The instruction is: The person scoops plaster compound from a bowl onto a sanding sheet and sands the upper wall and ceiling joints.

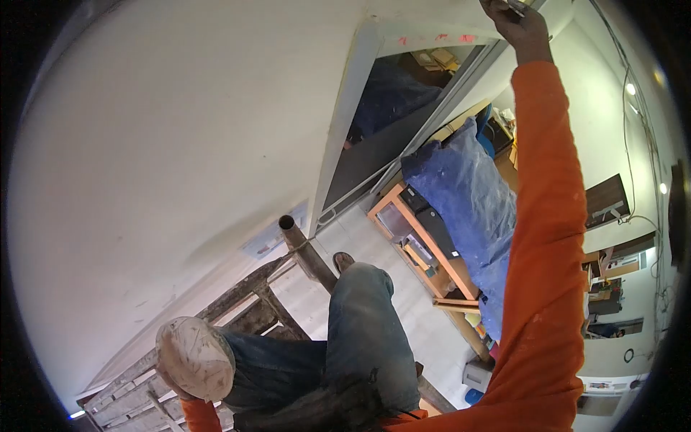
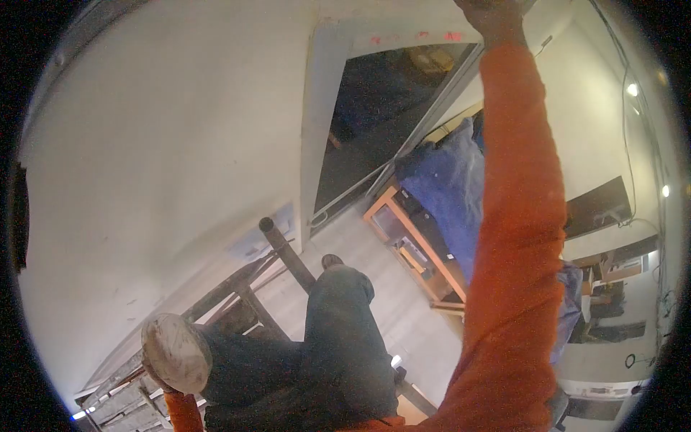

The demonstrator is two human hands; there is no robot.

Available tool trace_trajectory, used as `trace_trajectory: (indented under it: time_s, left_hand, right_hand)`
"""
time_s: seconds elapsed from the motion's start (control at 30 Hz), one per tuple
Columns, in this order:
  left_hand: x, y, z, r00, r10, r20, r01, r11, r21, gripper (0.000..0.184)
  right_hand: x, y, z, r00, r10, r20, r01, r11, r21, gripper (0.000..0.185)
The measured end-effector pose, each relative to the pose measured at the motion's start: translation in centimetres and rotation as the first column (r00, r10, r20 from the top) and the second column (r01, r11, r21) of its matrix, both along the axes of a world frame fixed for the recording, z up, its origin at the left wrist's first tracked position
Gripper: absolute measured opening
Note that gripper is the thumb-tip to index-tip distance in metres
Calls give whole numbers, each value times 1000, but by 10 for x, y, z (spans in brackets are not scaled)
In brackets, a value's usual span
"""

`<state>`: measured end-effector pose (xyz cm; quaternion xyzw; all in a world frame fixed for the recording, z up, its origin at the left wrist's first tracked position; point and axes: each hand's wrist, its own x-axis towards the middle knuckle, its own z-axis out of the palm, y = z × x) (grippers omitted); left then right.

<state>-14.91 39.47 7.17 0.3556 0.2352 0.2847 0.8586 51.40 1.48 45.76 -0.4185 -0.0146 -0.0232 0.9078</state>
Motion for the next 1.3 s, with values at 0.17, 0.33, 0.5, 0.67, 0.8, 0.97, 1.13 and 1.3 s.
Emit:
trace_trajectory:
  time_s: [0.17, 0.33, 0.5, 0.67, 0.8, 0.97, 1.13, 1.3]
  left_hand:
    - [-7, -1, 2, 999, -34, 42, 35, 999, -26, 71]
    - [-24, 8, -22, 990, 131, -45, -136, 980, -142, 75]
    - [-2, -4, 6, 998, -18, -67, 6, 985, -171, 75]
    - [12, -3, 9, 996, -64, -62, 52, 982, -183, 71]
    - [11, -1, 2, 998, -40, -56, 31, 986, -162, 71]
    - [8, 1, 0, 997, -33, -63, 24, 989, -146, 71]
    - [7, -1, 3, 998, -19, -65, 10, 991, -134, 72]
    - [2, -2, -2, 999, 8, -52, -15, 992, -125, 72]
  right_hand:
    - [79, -79, -97, 624, 234, 745, 611, 449, -652, 30]
    - [59, -82, -101, 550, 189, 814, 780, 234, -581, 33]
    - [53, -76, -78, 707, 215, 674, 667, 113, -736, 30]
    - [78, -75, -81, 741, 288, 606, 277, 692, -667, 30]
    - [59, -45, -71, 704, 357, 614, 442, 456, -772, 28]
    - [-29, 22, -68, 719, 445, 534, 663, -671, -334, 23]
    - [-93, 40, -69, 738, 269, 619, 397, 569, -720, 35]
    - [-23, -7, -106, 500, 125, 857, 847, 134, -514, 36]
